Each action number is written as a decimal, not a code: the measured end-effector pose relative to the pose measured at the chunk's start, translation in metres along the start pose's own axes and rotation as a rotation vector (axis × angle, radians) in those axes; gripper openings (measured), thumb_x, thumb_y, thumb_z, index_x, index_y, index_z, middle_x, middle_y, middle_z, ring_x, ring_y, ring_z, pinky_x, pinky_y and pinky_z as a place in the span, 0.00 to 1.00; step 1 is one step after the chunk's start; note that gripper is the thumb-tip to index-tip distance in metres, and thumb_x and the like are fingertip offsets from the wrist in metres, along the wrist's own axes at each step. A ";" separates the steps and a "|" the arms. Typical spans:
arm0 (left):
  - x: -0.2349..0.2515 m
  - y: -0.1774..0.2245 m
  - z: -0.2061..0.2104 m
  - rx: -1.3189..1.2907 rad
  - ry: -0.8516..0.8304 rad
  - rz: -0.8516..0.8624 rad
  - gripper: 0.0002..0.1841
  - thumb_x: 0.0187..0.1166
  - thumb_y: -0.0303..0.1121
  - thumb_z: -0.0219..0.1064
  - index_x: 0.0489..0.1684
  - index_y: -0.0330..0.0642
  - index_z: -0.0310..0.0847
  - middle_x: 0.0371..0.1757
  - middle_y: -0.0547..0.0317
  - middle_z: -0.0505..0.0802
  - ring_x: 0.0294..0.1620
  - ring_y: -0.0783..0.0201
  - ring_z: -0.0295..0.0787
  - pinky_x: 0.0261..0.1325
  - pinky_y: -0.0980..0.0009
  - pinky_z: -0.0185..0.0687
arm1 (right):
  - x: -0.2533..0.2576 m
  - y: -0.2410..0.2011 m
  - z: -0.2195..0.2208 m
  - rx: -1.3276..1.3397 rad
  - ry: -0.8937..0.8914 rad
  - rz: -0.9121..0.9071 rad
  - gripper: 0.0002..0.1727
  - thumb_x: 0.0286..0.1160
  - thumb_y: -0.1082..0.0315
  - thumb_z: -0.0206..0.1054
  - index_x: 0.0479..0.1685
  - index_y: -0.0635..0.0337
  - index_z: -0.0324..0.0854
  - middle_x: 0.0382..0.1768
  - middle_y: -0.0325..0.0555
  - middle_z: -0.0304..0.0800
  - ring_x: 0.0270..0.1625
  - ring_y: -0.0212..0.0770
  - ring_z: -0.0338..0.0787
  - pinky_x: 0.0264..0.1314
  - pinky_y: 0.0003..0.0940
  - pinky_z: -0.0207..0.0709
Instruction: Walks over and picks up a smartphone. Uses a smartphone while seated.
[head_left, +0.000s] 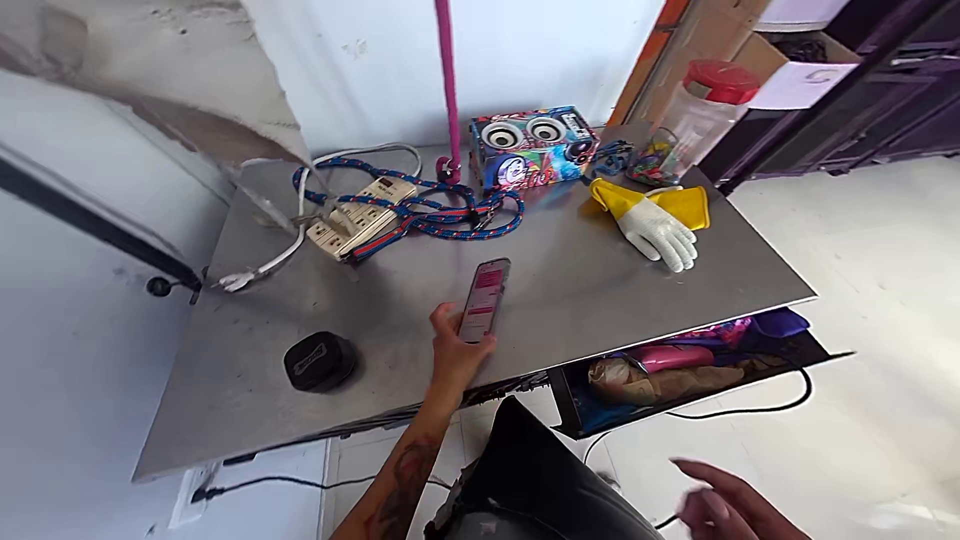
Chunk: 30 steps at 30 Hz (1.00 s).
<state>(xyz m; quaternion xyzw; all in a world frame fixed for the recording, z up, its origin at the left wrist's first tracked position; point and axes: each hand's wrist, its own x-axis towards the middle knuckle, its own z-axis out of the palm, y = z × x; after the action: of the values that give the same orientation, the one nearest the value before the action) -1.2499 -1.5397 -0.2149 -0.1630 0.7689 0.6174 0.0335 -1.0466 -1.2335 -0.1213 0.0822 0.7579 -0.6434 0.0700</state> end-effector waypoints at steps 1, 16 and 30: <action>-0.001 0.012 -0.005 -0.225 -0.081 -0.145 0.42 0.71 0.25 0.76 0.85 0.42 0.51 0.63 0.42 0.88 0.58 0.52 0.89 0.60 0.53 0.84 | 0.010 -0.004 0.005 0.054 -0.042 0.052 0.23 0.94 0.62 0.49 0.74 0.70 0.73 0.48 0.45 0.94 0.46 0.39 0.94 0.52 0.41 0.91; -0.158 0.109 0.135 0.039 -0.532 1.045 0.43 0.61 0.61 0.81 0.74 0.51 0.66 0.80 0.46 0.78 0.76 0.55 0.76 0.75 0.55 0.69 | 0.011 -0.042 0.012 1.089 0.343 -0.199 0.35 0.81 0.35 0.56 0.75 0.51 0.71 0.65 0.46 0.90 0.66 0.44 0.91 0.60 0.47 0.90; -0.212 0.185 0.270 -0.083 -1.754 0.392 0.25 0.96 0.42 0.44 0.79 0.31 0.66 0.61 0.62 0.91 0.58 0.72 0.92 0.58 0.70 0.93 | -0.106 -0.017 -0.102 0.823 0.707 -0.446 0.35 0.70 0.78 0.74 0.78 0.52 0.67 0.64 0.50 0.90 0.60 0.52 0.95 0.54 0.51 0.94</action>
<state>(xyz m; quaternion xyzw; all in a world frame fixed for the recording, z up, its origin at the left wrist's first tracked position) -1.1441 -1.2021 -0.0517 0.4999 0.4582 0.5418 0.4966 -0.9469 -1.1389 -0.0657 0.1508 0.4221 -0.8175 -0.3618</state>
